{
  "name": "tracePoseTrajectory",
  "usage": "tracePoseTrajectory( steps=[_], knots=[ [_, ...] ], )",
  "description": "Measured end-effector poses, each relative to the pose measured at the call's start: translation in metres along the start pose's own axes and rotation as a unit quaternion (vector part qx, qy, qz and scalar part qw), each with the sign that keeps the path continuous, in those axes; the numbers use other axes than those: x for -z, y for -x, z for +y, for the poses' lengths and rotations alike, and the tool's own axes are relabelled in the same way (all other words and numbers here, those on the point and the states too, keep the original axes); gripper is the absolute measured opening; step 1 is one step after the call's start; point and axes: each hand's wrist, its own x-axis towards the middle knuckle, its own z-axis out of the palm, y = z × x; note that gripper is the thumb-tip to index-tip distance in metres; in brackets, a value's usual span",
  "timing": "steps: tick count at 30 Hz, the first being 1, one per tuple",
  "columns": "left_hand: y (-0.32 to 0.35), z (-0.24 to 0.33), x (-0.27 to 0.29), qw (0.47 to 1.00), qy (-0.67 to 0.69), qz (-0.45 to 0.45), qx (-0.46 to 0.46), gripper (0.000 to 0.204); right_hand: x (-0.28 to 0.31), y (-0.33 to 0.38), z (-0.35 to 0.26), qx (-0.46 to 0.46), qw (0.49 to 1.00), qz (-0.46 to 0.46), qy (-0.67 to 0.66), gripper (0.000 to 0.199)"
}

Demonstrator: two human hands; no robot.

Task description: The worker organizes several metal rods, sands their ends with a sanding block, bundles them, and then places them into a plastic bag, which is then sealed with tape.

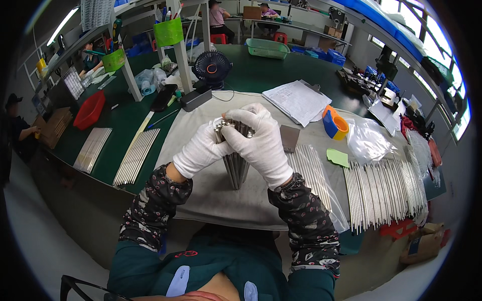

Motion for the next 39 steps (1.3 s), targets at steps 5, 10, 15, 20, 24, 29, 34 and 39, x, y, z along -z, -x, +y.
tracePoseTrajectory(
  steps=[5, 10, 15, 20, 24, 29, 34, 39],
  knots=[
    [0.005, 0.0, -0.005, 0.991, 0.121, -0.043, 0.025, 0.033, -0.001, 0.002, 0.001, -0.011, 0.999, -0.002, -0.038, 0.038],
    [0.006, -0.017, -0.008, 0.986, 0.154, -0.012, 0.067, 0.037, 0.003, 0.004, 0.01, -0.058, 0.993, -0.02, -0.105, 0.038],
    [0.007, -0.028, -0.01, 0.983, 0.164, -0.017, 0.08, 0.041, 0.004, 0.0, 0.011, -0.1, 0.986, -0.036, -0.127, 0.032],
    [0.01, -0.028, -0.013, 0.97, 0.222, -0.01, 0.093, 0.051, 0.0, -0.002, 0.017, -0.111, 0.986, -0.039, -0.12, 0.035],
    [0.014, -0.032, -0.012, 0.964, 0.24, -0.015, 0.114, 0.054, 0.001, -0.007, 0.018, -0.063, 0.993, -0.037, -0.088, 0.058],
    [0.014, -0.035, -0.017, 0.976, 0.186, 0.009, 0.116, 0.067, -0.003, -0.005, 0.009, -0.186, 0.954, -0.074, -0.224, 0.099],
    [0.014, -0.044, -0.027, 0.988, 0.119, 0.024, 0.094, 0.076, -0.007, -0.004, 0.012, -0.192, 0.952, -0.107, -0.212, 0.104],
    [0.007, -0.053, -0.04, 0.995, 0.019, 0.08, -0.051, 0.063, -0.005, -0.002, 0.012, -0.191, 0.947, -0.145, -0.215, 0.105]
  ],
)
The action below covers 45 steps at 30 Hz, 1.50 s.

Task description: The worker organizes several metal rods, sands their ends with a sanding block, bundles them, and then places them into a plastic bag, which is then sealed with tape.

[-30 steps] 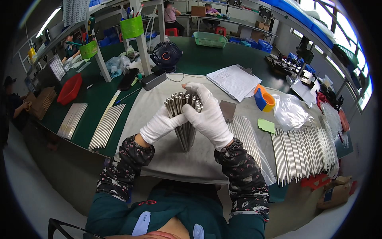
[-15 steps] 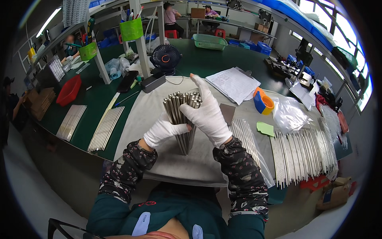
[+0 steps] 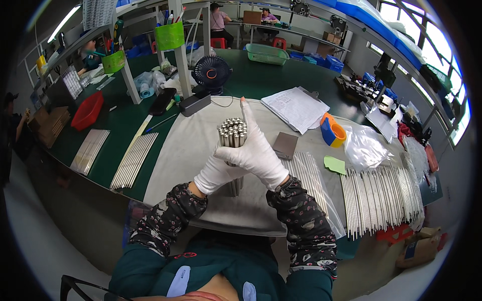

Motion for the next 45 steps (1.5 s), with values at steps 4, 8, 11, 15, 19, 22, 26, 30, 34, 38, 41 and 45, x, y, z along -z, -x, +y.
tracePoseTrajectory(
  steps=[4, 8, 11, 15, 19, 22, 26, 30, 34, 38, 41, 45],
  knots=[
    [0.002, 0.003, -0.003, 0.999, 0.026, 0.032, 0.001, 0.055, 0.002, 0.002, -0.001, 0.0, 0.999, -0.003, 0.041, 0.105],
    [0.007, -0.003, -0.004, 0.999, 0.007, 0.035, 0.011, 0.048, 0.006, 0.005, -0.003, -0.007, 1.0, -0.012, 0.006, 0.103],
    [0.005, 0.0, -0.004, 1.0, -0.022, 0.01, 0.012, 0.047, 0.008, 0.011, -0.009, -0.018, 1.0, -0.003, 0.001, 0.098],
    [0.007, -0.003, -0.003, 0.997, -0.063, -0.001, -0.032, 0.049, 0.008, 0.014, -0.01, -0.025, 0.999, -0.023, 0.003, 0.095],
    [0.009, 0.004, -0.006, 0.999, 0.023, 0.024, 0.01, 0.052, 0.019, 0.012, -0.009, 0.103, 0.988, 0.009, 0.114, 0.071],
    [0.01, 0.007, -0.007, 0.985, 0.141, 0.021, 0.094, 0.055, 0.026, 0.007, -0.017, 0.273, 0.93, 0.024, 0.245, 0.04],
    [0.008, 0.009, -0.003, 0.989, 0.13, 0.04, 0.063, 0.055, 0.025, 0.001, -0.029, 0.308, 0.881, 0.036, 0.357, 0.022],
    [0.009, 0.009, -0.001, 0.984, 0.138, 0.015, 0.113, 0.052, 0.029, -0.008, -0.041, 0.257, 0.872, -0.014, 0.417, 0.011],
    [0.008, 0.006, 0.0, 0.983, 0.146, 0.003, 0.115, 0.048, 0.027, -0.022, -0.071, 0.225, 0.817, -0.102, 0.521, 0.007],
    [0.008, 0.003, 0.003, 0.986, 0.131, -0.011, 0.105, 0.042, 0.026, -0.043, -0.081, 0.251, 0.741, -0.178, 0.596, 0.006],
    [0.007, 0.007, 0.001, 0.984, 0.143, -0.015, 0.105, 0.041, 0.026, -0.049, -0.085, 0.253, 0.714, -0.198, 0.622, 0.004],
    [0.008, 0.003, 0.003, 0.987, 0.132, -0.013, 0.095, 0.04, 0.014, -0.047, -0.086, 0.299, 0.566, -0.19, 0.744, 0.007]
  ],
)
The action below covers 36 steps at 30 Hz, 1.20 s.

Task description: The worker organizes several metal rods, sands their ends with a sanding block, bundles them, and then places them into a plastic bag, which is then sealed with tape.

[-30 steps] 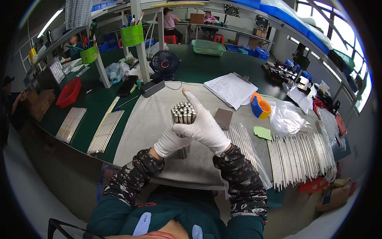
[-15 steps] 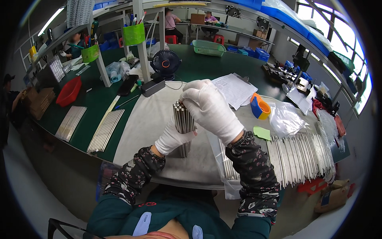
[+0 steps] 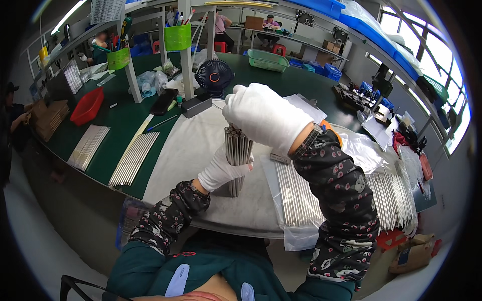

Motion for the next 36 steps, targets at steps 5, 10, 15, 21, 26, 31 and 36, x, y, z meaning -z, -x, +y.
tracePoseTrajectory(
  steps=[5, 10, 15, 21, 26, 31, 36],
  knots=[
    [0.001, -0.004, 0.001, 1.0, -0.012, 0.009, -0.009, 0.038, 0.004, 0.003, -0.006, 0.011, 1.0, 0.02, 0.015, 0.007],
    [-0.001, -0.005, -0.006, 0.998, -0.05, 0.018, -0.046, 0.034, 0.024, 0.007, 0.016, -0.064, 0.992, 0.111, -0.017, 0.003],
    [-0.001, 0.002, -0.008, 0.997, -0.041, 0.039, -0.047, 0.031, 0.014, 0.011, 0.004, -0.235, 0.862, 0.058, -0.446, 0.015],
    [-0.001, -0.004, -0.013, 0.997, -0.047, 0.034, -0.051, 0.038, 0.02, 0.004, 0.017, -0.252, 0.869, 0.202, -0.374, 0.013],
    [0.0, -0.01, -0.013, 0.998, -0.057, 0.014, -0.036, 0.034, 0.076, 0.054, 0.093, -0.345, 0.766, 0.439, -0.318, 0.025],
    [0.002, -0.007, -0.001, 0.998, -0.031, 0.043, 0.037, 0.035, 0.031, 0.082, 0.057, -0.442, 0.386, 0.541, -0.602, 0.029],
    [-0.001, -0.004, -0.007, 0.998, -0.003, 0.028, 0.059, 0.038, -0.115, 0.11, -0.045, -0.475, 0.046, 0.424, -0.77, 0.025]
  ],
)
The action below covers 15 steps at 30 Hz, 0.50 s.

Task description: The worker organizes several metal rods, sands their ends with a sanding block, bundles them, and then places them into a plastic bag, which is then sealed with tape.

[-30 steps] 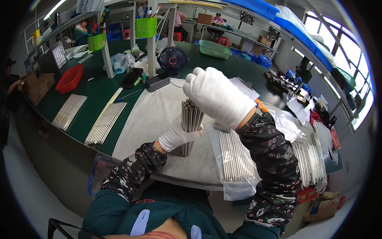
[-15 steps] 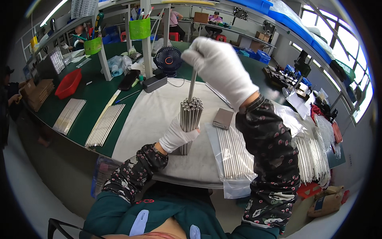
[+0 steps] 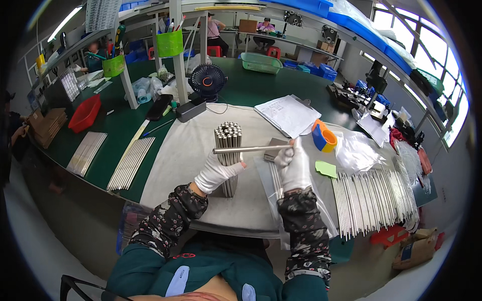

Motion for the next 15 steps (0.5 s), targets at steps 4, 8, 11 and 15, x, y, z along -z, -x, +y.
tracePoseTrajectory(
  steps=[4, 8, 11, 15],
  knots=[
    [0.005, -0.009, 0.011, 0.999, -0.024, -0.016, -0.034, 0.048, 0.037, 0.009, 0.076, -0.114, 0.991, 0.057, -0.028, 0.024],
    [0.007, -0.004, 0.009, 1.0, 0.009, -0.006, -0.007, 0.048, 0.046, 0.018, 0.091, -0.218, 0.975, 0.037, 0.019, 0.02],
    [0.006, -0.004, 0.012, 1.0, -0.001, -0.011, -0.014, 0.043, 0.04, 0.028, 0.077, -0.263, 0.907, -0.113, 0.308, 0.021],
    [0.004, -0.008, 0.004, 0.997, -0.039, 0.021, -0.061, 0.042, 0.034, 0.016, 0.049, 0.042, 0.806, -0.171, 0.566, 0.055]
  ],
)
